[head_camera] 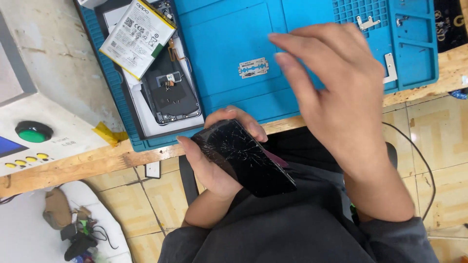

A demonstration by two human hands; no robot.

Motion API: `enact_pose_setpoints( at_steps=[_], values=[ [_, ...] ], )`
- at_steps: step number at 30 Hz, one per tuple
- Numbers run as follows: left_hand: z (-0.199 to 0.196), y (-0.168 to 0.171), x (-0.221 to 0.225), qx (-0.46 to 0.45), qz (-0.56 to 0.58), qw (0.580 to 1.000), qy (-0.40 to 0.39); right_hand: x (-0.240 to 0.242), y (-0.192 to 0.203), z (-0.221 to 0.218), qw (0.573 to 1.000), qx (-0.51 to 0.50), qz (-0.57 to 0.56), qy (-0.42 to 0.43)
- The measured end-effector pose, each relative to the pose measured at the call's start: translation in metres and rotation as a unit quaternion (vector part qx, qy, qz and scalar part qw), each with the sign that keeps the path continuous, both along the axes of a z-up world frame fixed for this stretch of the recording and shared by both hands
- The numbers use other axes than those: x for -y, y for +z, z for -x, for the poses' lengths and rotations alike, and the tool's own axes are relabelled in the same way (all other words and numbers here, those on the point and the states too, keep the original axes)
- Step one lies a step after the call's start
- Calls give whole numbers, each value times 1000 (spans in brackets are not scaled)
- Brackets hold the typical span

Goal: Removing shattered glass fragments and prying the screen assembly from a mobile phone during a repair process.

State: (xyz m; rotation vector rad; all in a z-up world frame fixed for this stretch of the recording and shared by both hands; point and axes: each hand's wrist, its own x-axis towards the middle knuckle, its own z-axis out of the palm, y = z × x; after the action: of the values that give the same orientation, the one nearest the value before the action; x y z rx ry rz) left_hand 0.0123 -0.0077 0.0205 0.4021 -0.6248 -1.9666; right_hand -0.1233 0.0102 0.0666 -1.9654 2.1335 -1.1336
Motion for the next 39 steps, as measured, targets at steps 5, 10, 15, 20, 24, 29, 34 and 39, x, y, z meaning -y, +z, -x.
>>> enact_pose_setpoints(
  at_steps=[5, 10, 15, 20, 24, 29, 34, 39],
  values=[
    [0, 0, 3, 27, 27, 999, -30, -44, 8, -17, 980, 175, -98, 16],
    [8, -2, -2, 47, 47, 997, -31, -54, -1, -21, 968, 221, -103, 68],
    [15, -2, -6, 124, 64, 990, 14, -53, -10, -16, 972, 199, -93, 82],
    [20, 5, -4, 177, 72, 982, 12, -51, -18, -7, 959, 231, -115, 117],
    [21, 7, -4, 211, 84, 974, 4, -50, -22, -3, 953, 244, -122, 134],
    [19, 3, -2, 186, 70, 980, -12, -45, -24, -5, 951, 274, -74, 122],
    [23, 2, -6, 160, 51, 985, 34, -46, -29, -11, 949, 297, -48, 98],
    [24, 2, -7, 155, 62, 985, 45, -45, -29, -14, 940, 327, -30, 89]
  ],
)
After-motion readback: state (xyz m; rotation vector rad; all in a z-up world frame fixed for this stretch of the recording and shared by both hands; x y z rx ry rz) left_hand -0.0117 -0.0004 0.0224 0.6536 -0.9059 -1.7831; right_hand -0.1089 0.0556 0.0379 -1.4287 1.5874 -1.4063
